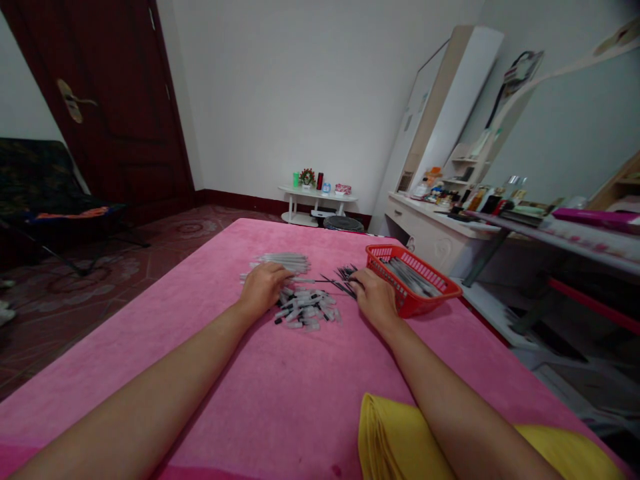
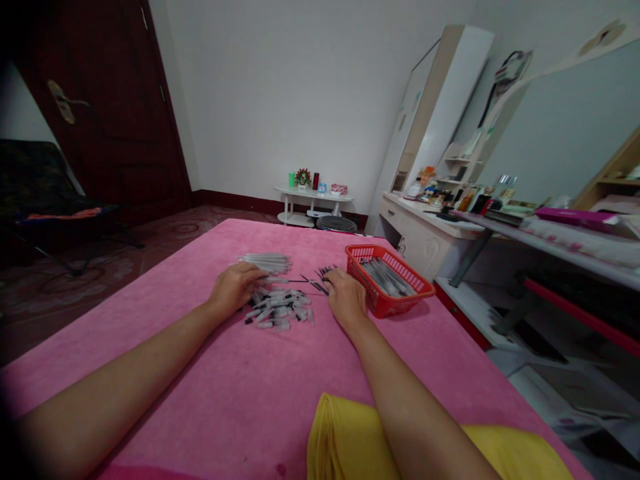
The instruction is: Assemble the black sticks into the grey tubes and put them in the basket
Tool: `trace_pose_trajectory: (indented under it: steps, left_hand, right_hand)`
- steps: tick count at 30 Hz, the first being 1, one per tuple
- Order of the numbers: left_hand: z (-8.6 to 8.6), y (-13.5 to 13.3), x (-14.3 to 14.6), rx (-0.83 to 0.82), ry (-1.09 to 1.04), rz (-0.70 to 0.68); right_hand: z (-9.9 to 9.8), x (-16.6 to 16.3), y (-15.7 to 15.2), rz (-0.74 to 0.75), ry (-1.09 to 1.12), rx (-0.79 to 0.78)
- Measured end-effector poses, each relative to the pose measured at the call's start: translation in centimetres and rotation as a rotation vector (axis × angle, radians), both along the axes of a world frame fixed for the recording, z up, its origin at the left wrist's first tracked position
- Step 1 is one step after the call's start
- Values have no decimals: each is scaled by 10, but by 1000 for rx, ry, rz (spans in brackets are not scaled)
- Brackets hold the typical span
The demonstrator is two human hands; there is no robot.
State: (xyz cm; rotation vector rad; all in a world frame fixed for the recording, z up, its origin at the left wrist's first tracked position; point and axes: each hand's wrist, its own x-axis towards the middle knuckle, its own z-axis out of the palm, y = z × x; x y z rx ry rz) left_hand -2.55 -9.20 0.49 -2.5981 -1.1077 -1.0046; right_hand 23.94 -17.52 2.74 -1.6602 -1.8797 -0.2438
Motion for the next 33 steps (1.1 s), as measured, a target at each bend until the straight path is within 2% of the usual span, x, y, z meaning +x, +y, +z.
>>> trace_pose_trajectory:
  steps: [3,6,11,15,22,26,33]
  left_hand:
    - [-1,-4,5,-37,-68,-70]
    - [-4,-3,7,-105,-200,-106]
    - [-11,12,3,-252,-578,6]
    - [-15,20,0,-352,-786,36]
    - [-18,21,0,-304,-752,24]
    - [-18,18,1,-260,-676,-5]
    - [-17,14,2,-214,-591,-11]
  right_hand:
    - [1,-14,-1,77,59,19]
    - [5,-26,-2,78,161,6]
    - [11,-28,-3,-19,122,-204]
    - [11,-29,-4,34,52,-304]
    - [6,-51,-13,329,-34,-268]
    - [2,-65,-22,412,-71,-255]
    - [2,-75,-30,471,-139,-238]
